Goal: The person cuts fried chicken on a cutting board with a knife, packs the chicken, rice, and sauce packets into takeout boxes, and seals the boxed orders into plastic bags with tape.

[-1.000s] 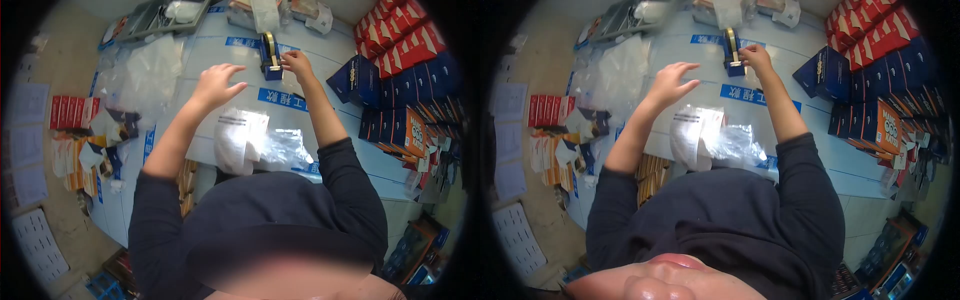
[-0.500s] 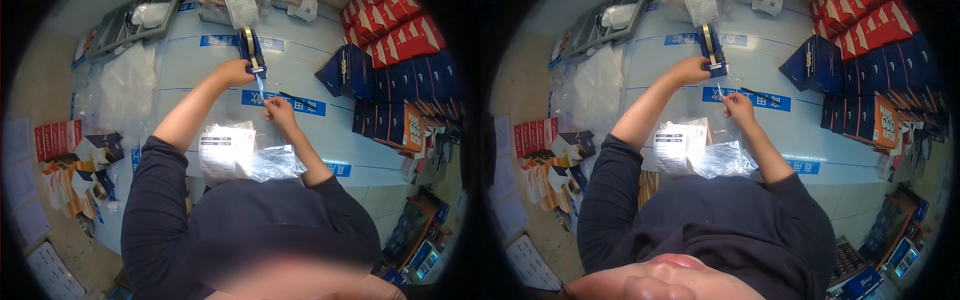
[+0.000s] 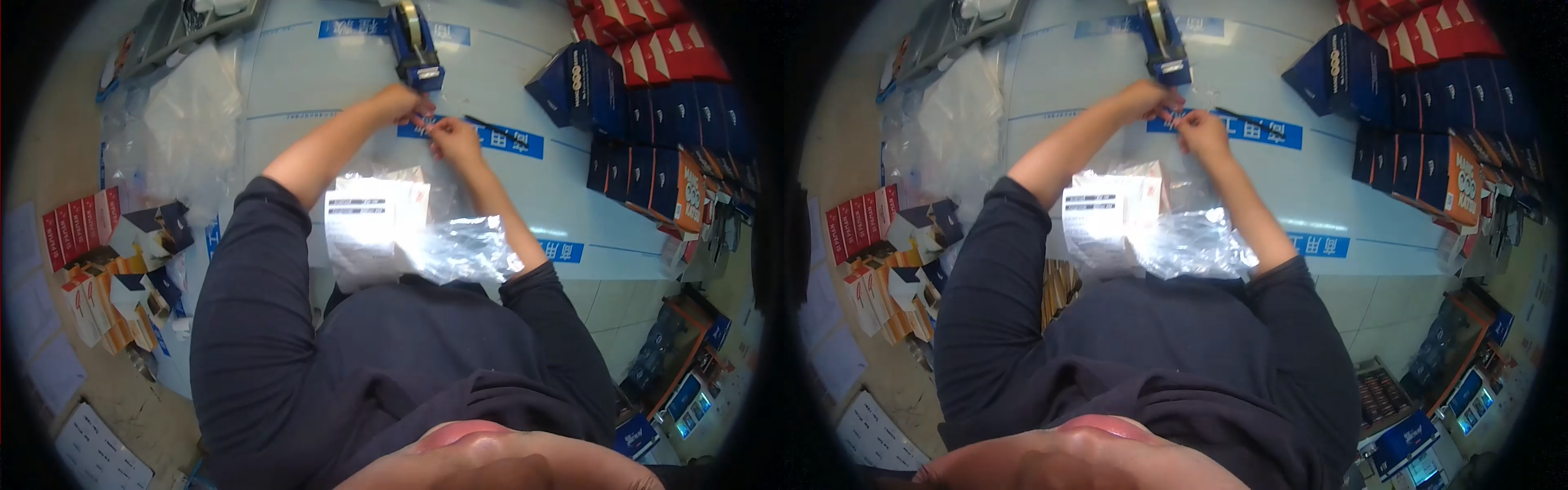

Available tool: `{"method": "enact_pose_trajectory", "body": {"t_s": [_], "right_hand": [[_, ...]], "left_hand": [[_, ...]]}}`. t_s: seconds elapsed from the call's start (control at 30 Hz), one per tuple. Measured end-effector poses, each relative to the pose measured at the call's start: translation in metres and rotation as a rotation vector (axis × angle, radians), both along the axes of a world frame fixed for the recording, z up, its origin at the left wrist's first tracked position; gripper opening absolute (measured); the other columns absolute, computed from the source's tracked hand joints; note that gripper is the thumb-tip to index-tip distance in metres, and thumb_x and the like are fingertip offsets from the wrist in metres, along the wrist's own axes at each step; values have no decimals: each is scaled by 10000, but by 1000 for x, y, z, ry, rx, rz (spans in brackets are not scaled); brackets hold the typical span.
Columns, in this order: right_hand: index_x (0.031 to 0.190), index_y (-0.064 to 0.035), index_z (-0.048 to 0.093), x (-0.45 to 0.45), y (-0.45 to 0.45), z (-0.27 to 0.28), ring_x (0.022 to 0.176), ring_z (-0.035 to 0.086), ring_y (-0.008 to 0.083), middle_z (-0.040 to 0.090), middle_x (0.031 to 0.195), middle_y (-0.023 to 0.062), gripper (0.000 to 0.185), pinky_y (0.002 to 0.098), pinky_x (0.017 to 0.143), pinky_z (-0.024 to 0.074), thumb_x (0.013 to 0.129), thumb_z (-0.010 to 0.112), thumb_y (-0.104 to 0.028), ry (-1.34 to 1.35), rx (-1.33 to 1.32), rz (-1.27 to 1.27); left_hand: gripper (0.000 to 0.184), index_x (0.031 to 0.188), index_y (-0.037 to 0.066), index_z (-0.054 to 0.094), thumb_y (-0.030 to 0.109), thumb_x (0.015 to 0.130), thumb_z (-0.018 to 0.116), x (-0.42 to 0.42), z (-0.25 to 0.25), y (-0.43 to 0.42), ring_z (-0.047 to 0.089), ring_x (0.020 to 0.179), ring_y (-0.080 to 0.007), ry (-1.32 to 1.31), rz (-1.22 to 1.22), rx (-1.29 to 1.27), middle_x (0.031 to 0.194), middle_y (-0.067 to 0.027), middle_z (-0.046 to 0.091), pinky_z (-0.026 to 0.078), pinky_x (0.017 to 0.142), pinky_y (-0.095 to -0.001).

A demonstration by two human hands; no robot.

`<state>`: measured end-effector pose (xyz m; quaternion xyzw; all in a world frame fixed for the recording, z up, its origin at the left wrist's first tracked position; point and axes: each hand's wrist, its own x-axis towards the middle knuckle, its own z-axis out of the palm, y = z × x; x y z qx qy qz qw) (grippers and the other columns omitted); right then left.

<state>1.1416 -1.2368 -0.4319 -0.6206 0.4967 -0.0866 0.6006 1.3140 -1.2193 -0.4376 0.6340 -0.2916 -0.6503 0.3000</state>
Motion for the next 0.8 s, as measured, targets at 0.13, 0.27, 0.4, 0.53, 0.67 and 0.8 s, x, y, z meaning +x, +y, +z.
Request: {"method": "enact_pose_trajectory", "body": {"t_s": [0.13,0.27,0.4,0.53,0.67,0.8], "right_hand": [[960,-30,606,-30,-33,95,584,588,112,633,713,71,289,252,522,454,768,678,-234,-194,-139,84],[930,-1,570,-51,19,248,646,596,87,626,724,56,197,183,548,433,796,662,-111,-484,-431,267],[844,-14,560,-62,130,300,645,594,89,610,689,63,160,210,560,445,776,678,-96,-366,-416,433],[816,-9,556,-45,165,206,612,600,159,605,657,95,202,273,573,458,733,699,-127,-54,-380,338],[791,-15,548,-43,178,217,581,570,139,594,629,78,213,263,549,442,728,709,-139,50,-386,324],[789,-18,561,-47,176,219,612,613,192,624,676,118,224,299,565,465,736,708,-179,184,-395,364]], "left_hand": [[349,1019,106,660,385,822,584,15,82,18,591,765,-119,-80,80,-301,1003,-2,649,437,664,-226],[323,1061,64,652,305,860,577,-12,231,109,590,843,-163,-268,198,-1010,979,-94,658,460,760,-282],[266,1057,0,635,163,863,556,-23,248,227,566,1001,-248,-635,267,-1297,1132,-168,594,422,865,-331],[280,1135,27,590,158,896,525,-41,134,262,520,1104,-229,-378,493,-809,1191,-225,538,423,869,-291],[332,1173,-1,551,198,909,520,-57,141,277,598,937,-186,-165,635,-732,1078,-151,619,486,772,-282],[321,1173,29,563,202,905,530,-58,123,287,584,969,-181,0,666,-482,1069,-155,621,483,806,-269]]}}
